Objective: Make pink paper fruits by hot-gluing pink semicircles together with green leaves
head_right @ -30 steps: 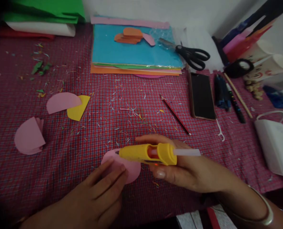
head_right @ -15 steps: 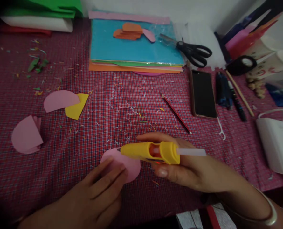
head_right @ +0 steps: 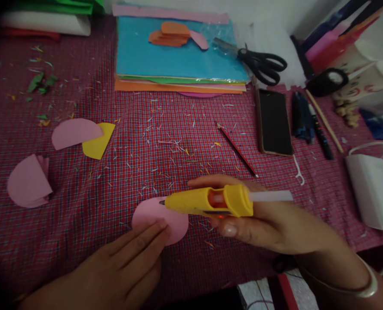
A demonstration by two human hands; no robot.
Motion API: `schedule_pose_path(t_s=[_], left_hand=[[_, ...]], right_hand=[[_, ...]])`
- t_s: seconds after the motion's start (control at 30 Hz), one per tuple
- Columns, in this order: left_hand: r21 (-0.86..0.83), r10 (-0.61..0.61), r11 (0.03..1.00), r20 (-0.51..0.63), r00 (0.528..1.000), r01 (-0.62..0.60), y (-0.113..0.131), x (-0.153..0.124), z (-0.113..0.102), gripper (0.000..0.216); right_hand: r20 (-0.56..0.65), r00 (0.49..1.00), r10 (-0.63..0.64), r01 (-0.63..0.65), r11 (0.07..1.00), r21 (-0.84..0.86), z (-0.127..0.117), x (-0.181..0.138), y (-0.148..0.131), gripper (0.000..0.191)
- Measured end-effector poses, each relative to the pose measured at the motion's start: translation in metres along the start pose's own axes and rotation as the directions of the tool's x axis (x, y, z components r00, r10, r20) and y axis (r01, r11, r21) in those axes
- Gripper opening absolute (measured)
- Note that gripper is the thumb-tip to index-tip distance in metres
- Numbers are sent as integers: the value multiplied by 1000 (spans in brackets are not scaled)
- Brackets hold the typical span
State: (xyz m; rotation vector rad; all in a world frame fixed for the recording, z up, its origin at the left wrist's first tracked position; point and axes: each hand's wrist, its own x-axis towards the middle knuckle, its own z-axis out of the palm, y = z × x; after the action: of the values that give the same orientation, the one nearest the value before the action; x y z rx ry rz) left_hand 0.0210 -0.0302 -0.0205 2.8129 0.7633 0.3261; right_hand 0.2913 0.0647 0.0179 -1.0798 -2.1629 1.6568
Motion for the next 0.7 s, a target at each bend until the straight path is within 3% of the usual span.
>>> schedule_pose_path(t_s=[0.7], left_hand=[[-8,17,1000,0,1000,-17,0,-2,1,19]], right_hand=[[5,1000,-6,6,1000,-18,8,4,-1,54]])
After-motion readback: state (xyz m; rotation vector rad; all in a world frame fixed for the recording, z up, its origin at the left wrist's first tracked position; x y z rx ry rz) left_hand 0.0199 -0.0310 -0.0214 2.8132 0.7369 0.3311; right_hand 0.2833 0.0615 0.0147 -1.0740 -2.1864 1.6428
